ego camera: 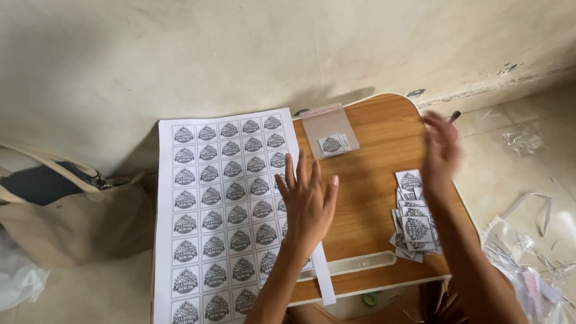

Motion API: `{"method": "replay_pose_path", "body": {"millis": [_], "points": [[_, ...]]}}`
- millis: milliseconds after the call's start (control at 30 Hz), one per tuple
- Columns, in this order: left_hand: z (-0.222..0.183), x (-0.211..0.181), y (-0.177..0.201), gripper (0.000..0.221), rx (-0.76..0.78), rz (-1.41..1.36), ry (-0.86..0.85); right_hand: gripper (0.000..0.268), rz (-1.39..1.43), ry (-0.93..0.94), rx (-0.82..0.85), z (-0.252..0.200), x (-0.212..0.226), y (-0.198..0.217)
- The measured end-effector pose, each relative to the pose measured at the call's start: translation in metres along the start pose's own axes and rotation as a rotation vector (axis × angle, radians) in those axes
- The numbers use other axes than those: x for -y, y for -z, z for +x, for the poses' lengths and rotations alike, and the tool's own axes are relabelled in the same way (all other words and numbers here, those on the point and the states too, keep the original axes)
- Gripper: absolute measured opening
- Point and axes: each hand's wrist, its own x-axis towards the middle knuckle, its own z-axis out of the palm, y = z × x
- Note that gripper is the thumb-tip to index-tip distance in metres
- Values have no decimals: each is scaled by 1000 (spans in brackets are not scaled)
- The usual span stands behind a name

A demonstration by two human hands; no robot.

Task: Putting small paper stickers into individual plastic bags.

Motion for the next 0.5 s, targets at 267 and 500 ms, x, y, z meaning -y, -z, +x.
{"method": "replay_pose_path", "body": {"millis": [267,500], "points": [[-96,-5,20,40,-247,-280,-94,41,-740,55,-163,-95,-97,247],[-151,-16,29,41,-332,-518,140,93,-1201,-553,351,-295,-323,396]]}}
